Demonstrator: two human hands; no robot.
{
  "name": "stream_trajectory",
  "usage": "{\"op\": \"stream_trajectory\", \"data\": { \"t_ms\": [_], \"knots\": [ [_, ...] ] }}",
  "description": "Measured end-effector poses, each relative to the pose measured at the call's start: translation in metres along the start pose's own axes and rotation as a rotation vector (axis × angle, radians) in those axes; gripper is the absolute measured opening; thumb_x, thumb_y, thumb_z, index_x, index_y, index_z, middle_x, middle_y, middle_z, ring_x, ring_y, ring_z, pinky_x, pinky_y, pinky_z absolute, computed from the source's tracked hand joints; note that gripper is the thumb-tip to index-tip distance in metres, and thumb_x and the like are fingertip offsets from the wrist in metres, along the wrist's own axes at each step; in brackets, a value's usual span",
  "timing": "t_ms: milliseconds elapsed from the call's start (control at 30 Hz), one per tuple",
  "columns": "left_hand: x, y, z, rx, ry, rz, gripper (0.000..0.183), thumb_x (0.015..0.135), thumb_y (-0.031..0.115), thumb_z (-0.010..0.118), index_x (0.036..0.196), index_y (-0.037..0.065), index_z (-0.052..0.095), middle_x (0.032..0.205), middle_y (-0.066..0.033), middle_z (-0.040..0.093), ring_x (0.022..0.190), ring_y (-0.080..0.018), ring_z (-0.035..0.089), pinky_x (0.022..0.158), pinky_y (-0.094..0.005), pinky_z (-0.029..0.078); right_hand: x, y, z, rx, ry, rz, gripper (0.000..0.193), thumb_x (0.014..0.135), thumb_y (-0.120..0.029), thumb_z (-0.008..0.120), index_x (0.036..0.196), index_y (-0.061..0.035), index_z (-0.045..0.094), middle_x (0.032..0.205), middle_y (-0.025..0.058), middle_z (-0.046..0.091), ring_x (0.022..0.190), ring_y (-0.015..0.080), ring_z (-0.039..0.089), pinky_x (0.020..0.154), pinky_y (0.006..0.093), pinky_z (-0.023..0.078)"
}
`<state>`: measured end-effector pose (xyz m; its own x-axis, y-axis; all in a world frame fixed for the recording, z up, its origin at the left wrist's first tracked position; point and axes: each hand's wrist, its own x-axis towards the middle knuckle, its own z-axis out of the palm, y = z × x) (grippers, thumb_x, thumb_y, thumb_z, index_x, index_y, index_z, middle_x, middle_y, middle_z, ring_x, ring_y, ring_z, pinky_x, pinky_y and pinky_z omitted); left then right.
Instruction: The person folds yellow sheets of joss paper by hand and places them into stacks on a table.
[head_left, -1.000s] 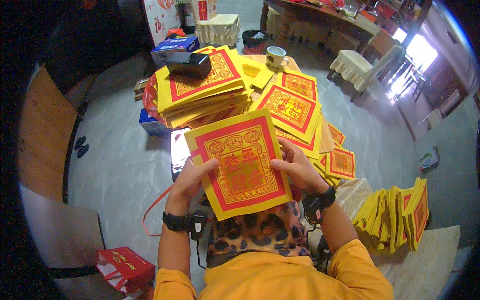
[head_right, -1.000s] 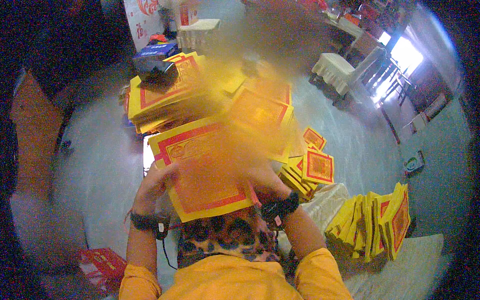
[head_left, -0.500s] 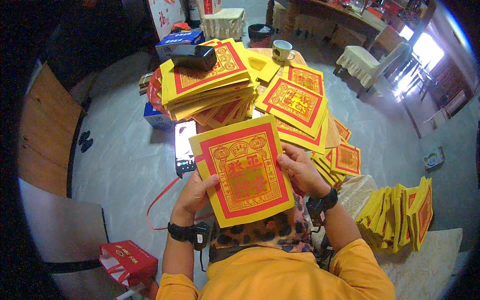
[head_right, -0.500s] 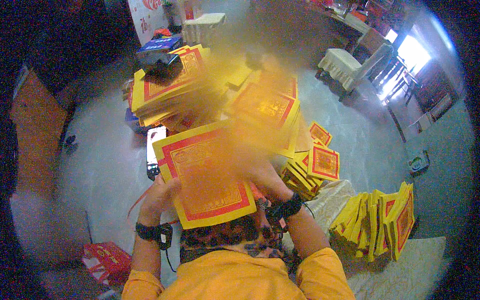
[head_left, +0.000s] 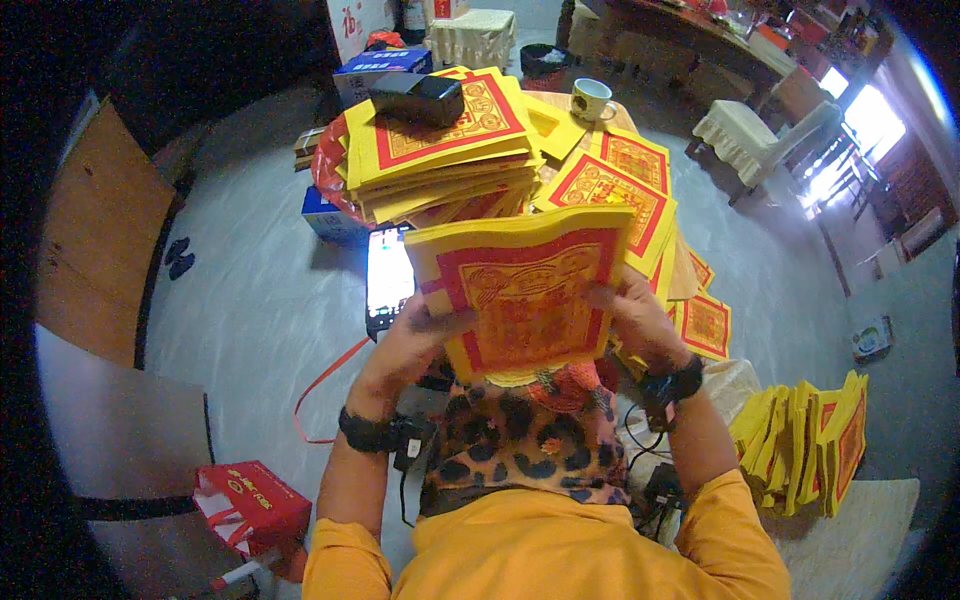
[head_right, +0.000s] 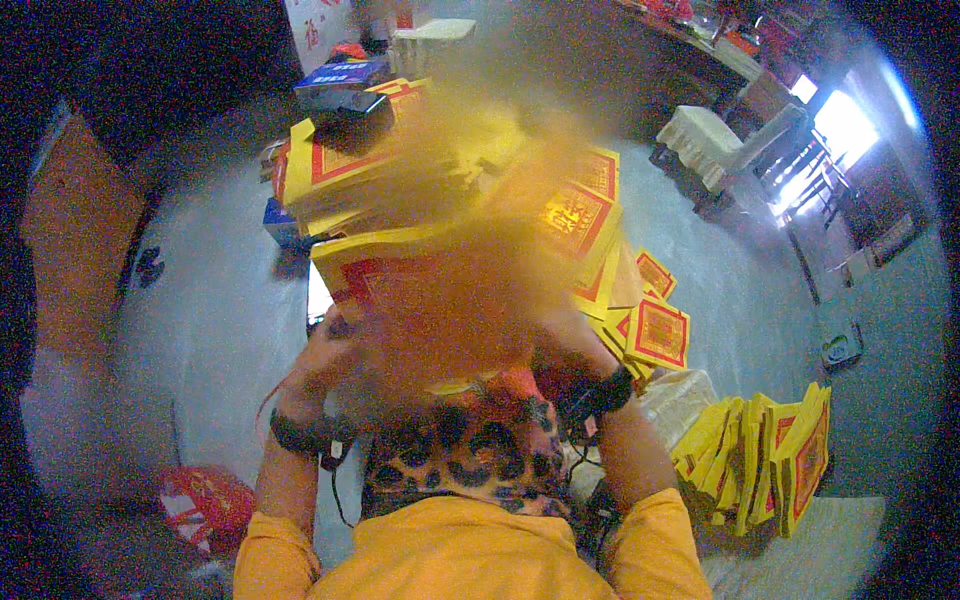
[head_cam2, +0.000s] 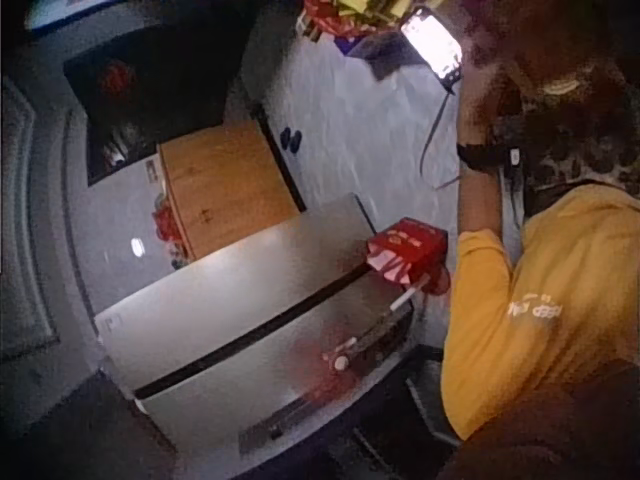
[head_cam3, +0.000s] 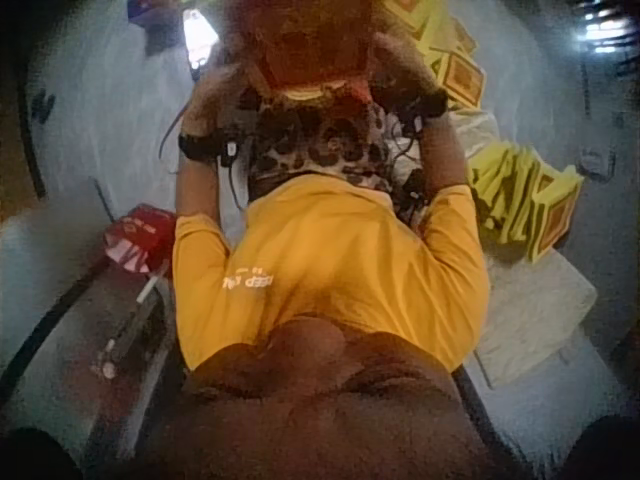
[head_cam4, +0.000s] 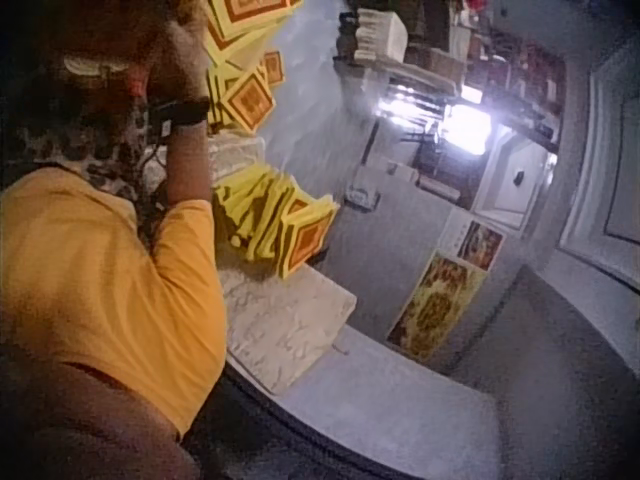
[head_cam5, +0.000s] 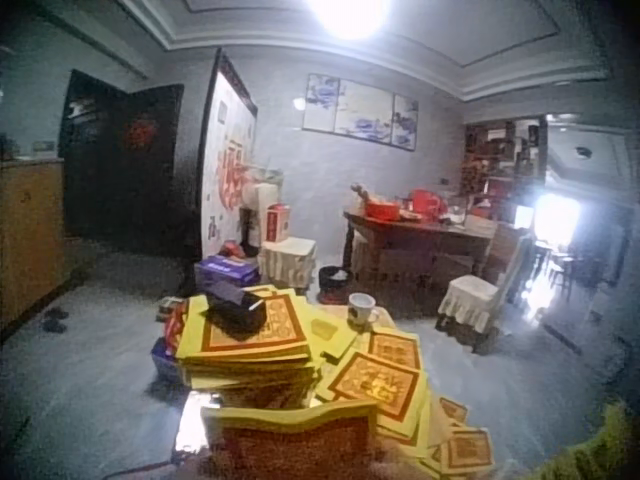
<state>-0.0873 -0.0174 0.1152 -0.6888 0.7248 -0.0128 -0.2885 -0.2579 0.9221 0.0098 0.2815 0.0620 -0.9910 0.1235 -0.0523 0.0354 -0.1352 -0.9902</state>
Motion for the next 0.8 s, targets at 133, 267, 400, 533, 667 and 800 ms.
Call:
{"op": "stream_trajectory", "data": {
  "t_ms": [133,267,400,533,667,800],
  "knots": [
    [0.021,0.033,-0.008,0.323,-0.070,0.158,0.038,0.089,0.006,0.066,0.126,0.005,0.058,0.122,-0.0027,0.062,0.109,-0.0136,0.056,0.094,-0.0302,0.046,0.021,-0.048,0.002,-0.199,-0.019,-0.231,0.038,0.091,-0.012,0.065,0.128,-0.0041,0.055,0.122,0.0037,0.063,0.113,0.0161,0.058,0.098,0.0347,0.047],
    [0.049,0.007,-0.015,0.253,-0.047,0.223,0.037,0.088,0.006,0.068,0.124,0.005,0.060,0.119,-0.0006,0.063,0.108,-0.0123,0.055,0.093,-0.0297,0.047,0.049,-0.003,-0.015,-0.359,0.044,-0.260,0.035,0.092,-0.012,0.065,0.125,-0.0042,0.057,0.120,0.0031,0.064,0.111,0.0151,0.059,0.096,0.0336,0.048],
    [0.043,0.009,-0.016,-0.037,-0.063,0.115,0.039,0.085,0.004,0.070,0.122,0.006,0.061,0.118,0.0005,0.063,0.107,-0.0118,0.056,0.092,-0.0300,0.048,0.047,0.003,-0.015,-0.315,-0.034,-0.267,0.034,0.092,-0.014,0.065,0.123,-0.0031,0.059,0.118,0.0031,0.065,0.105,0.0144,0.061,0.092,0.0322,0.049],
    [0.041,0.002,-0.024,0.189,-0.015,0.063,0.048,0.083,0.002,0.070,0.128,0.004,0.054,0.122,-0.0008,0.059,0.109,-0.0126,0.055,0.094,-0.0309,0.048,0.042,-0.014,0.007,-0.168,-0.058,-0.237,0.032,0.093,-0.014,0.064,0.122,-0.0024,0.058,0.117,0.0034,0.065,0.105,0.0128,0.060,0.089,0.0322,0.049],
    [0.048,0.000,-0.020,0.147,0.084,0.059,0.051,0.083,0.004,0.072,0.130,0.005,0.052,0.126,-0.0013,0.057,0.113,-0.0143,0.053,0.096,-0.0318,0.047,0.049,-0.009,-0.005,-0.204,0.023,-0.180,0.032,0.093,-0.015,0.063,0.122,-0.0024,0.058,0.114,0.0026,0.065,0.104,0.0127,0.060,0.088,0.0312,0.049],
    [0.046,-0.021,-0.032,0.317,0.026,0.236,0.044,0.081,0.006,0.075,0.123,0.006,0.059,0.120,-0.0014,0.061,0.109,-0.0139,0.055,0.094,-0.0313,0.047,0.042,-0.007,0.002,-0.130,0.040,-0.213,0.029,0.093,-0.015,0.062,0.119,-0.0021,0.058,0.115,0.0033,0.064,0.103,0.0146,0.060,0.090,0.0319,0.049]
  ]
}}
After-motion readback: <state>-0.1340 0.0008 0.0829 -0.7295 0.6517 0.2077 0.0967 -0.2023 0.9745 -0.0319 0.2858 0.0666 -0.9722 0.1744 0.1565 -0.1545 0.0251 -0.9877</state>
